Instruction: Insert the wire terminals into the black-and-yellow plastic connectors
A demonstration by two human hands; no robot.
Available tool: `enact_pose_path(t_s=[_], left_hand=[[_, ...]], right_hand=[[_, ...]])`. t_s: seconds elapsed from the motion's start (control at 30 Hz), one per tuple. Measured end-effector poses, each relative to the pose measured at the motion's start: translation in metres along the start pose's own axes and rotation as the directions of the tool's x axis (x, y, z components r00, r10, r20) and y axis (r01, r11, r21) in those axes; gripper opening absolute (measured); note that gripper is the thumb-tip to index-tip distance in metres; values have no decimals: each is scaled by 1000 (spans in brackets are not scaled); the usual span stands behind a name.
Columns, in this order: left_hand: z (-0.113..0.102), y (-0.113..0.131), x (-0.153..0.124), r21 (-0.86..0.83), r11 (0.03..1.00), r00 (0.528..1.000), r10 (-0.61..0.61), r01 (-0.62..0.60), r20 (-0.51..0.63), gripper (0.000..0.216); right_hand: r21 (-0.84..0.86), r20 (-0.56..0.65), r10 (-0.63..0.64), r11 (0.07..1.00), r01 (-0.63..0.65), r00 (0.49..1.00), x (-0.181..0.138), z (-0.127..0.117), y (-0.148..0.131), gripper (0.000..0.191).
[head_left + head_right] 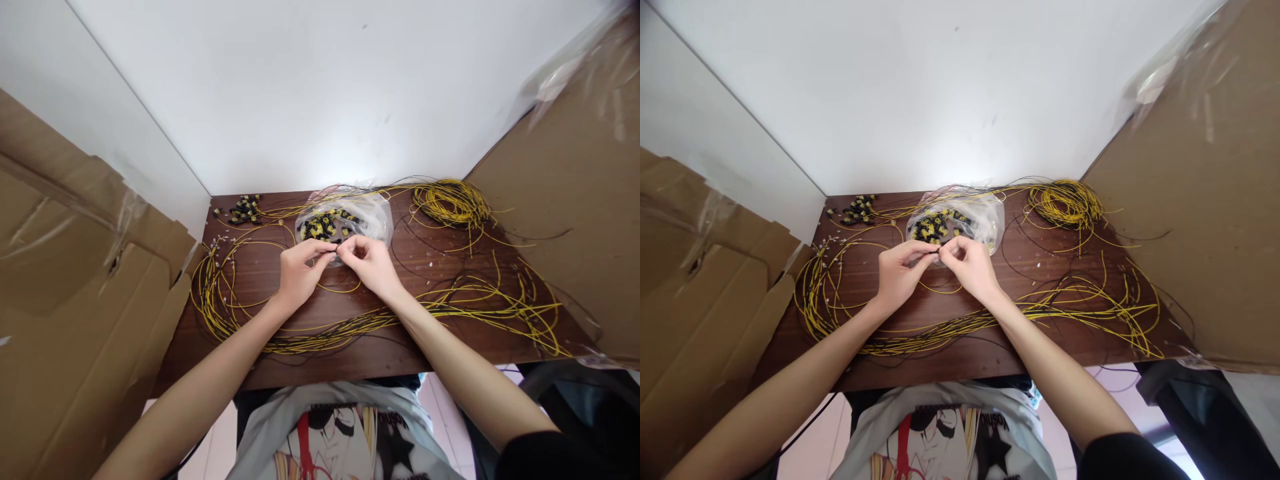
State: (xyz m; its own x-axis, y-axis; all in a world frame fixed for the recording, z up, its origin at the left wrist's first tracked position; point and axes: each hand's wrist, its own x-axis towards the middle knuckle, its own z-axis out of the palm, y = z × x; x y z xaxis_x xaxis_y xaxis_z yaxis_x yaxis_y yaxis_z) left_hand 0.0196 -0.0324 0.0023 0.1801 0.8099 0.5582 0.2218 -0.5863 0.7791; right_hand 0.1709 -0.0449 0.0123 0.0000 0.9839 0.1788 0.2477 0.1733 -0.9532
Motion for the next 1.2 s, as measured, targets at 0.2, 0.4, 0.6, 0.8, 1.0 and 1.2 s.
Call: enact_pose_path(t_s=[0.2, 0.4, 0.6, 0.8, 1.0, 1.2], left_hand=[[-1, -1, 0, -3, 1000, 1000, -18, 18, 2, 10], [-1, 0, 0, 18, 1000, 1000, 0, 0, 1, 9], [-1, 0, 2, 27, 999, 1000, 19, -19, 6, 8], [-1, -2, 5, -19, 1000, 1000, -4, 4, 1, 11], [-1, -1, 4, -40, 999, 999, 25, -24, 20, 12], [0, 2, 3, -113, 993, 999, -32, 34, 18, 18]], right_hand=[[-1, -5, -15, 1000, 15, 1000, 0, 0, 0, 18], [-38, 2, -33, 999, 33, 999, 0, -1, 1, 18], [-19, 24, -21, 1000, 22, 999, 1, -2, 0, 18], [122, 74, 36, 991, -44, 997, 3, -4, 1, 22], [289, 140, 122, 944, -158, 983, 3, -2, -2, 25], [278, 107, 113, 950, -139, 988, 3, -1, -2, 30]])
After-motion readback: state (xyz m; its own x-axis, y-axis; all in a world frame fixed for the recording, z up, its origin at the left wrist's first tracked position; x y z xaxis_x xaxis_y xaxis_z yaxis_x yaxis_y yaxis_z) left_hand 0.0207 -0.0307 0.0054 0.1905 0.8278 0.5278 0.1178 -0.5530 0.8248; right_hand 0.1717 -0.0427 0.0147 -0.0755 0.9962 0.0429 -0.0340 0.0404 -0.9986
